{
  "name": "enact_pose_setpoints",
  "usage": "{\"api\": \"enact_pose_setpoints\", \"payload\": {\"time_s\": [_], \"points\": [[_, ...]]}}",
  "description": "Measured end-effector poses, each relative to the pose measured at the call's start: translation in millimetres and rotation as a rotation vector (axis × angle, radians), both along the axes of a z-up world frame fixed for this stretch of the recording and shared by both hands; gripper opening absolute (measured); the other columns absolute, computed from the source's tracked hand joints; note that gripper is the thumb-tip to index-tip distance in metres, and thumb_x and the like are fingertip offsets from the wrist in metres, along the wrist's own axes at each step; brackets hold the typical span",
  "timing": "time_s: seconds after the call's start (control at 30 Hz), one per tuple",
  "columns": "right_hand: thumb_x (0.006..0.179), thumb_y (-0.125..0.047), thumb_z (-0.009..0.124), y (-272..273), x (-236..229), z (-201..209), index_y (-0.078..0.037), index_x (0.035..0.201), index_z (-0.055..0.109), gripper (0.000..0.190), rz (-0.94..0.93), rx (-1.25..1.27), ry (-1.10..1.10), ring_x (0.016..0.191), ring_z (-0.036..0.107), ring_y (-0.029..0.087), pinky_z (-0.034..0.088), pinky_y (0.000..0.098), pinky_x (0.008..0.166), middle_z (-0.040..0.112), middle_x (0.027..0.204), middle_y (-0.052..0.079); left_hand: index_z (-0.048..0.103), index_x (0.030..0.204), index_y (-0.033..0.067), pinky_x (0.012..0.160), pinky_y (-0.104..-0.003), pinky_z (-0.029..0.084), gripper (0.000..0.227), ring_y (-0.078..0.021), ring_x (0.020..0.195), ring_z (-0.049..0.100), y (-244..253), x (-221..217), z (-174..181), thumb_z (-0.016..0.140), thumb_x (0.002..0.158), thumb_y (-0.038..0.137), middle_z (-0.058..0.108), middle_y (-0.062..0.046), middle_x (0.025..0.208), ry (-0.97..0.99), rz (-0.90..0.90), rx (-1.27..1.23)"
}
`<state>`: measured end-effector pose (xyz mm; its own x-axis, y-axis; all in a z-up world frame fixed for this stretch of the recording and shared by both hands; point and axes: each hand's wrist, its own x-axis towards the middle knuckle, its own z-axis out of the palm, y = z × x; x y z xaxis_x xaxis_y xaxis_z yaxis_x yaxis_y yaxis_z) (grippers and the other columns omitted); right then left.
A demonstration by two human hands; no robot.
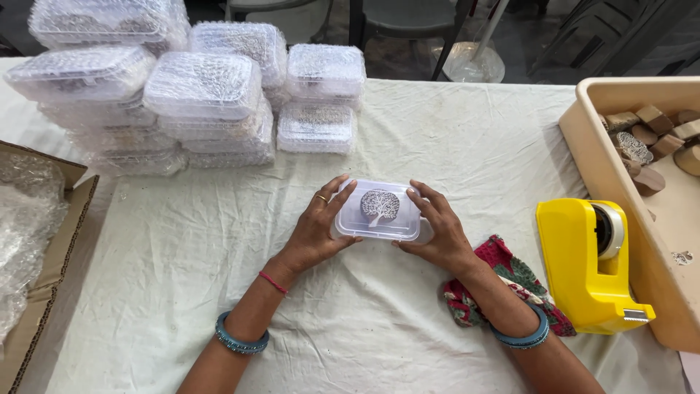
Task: The person wraps a small wooden object in bubble wrap and secures it with tape. They then wipe the object with a cloth, place it inside a clear plastic container, and wrap the entire container in bubble wrap before sealing it with tape.
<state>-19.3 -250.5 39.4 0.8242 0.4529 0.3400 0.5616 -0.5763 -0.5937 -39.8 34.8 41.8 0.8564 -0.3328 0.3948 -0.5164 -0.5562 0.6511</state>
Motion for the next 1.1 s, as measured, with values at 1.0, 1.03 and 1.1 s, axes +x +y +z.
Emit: {"api": "enact_pose_setpoints", "payload": {"time_s": [1.0, 1.03, 1.1], "points": [[0.091, -0.05, 0.055, 7.4, -13.9, -10.0, -0.01, 0.154, 0.043, 0.076, 0.02, -0.386, -0.208, 0.157, 0.025, 0.03, 0.033, 0.0509, 0.112, 0.034, 0.166, 0.011, 0.041, 0.158, 0.0225, 0.127, -0.055, 0.029, 0.07, -0.0195, 0.156, 0.034, 16.4, -101.9, 30.1, 0.065, 0.097, 0.047, 0.039, -0.003, 0.166, -0.208, 0.094, 0.462], [0.091, -0.05, 0.055, 7.0, -12.5, -10.1, -0.01, 0.154, 0.043, 0.076, 0.028, -0.384, -0.205, 0.157, 0.025, 0.03, 0.033, 0.0509, 0.112, 0.034, 0.166, 0.011, 0.041, 0.158, 0.0225, 0.127, -0.055, 0.029, 0.07, -0.0195, 0.156, 0.034, 37.0, -118.1, 40.0, 0.065, 0.097, 0.047, 0.039, -0.003, 0.166, -0.202, 0.1, 0.464], [0.092, -0.049, 0.056, 7.4, -10.6, -10.6, -0.008, 0.153, 0.044, 0.075, 0.018, -0.373, -0.184, 0.157, 0.024, 0.033, 0.032, 0.0522, 0.113, 0.034, 0.167, 0.013, 0.063, 0.136, 0.0137, 0.119, -0.055, 0.037, 0.05, -0.0308, 0.14, 0.049, 79.7, -147.6, 63.1, 0.074, 0.093, 0.035, 0.053, -0.014, 0.15, -0.245, 0.338, 0.346]]}}
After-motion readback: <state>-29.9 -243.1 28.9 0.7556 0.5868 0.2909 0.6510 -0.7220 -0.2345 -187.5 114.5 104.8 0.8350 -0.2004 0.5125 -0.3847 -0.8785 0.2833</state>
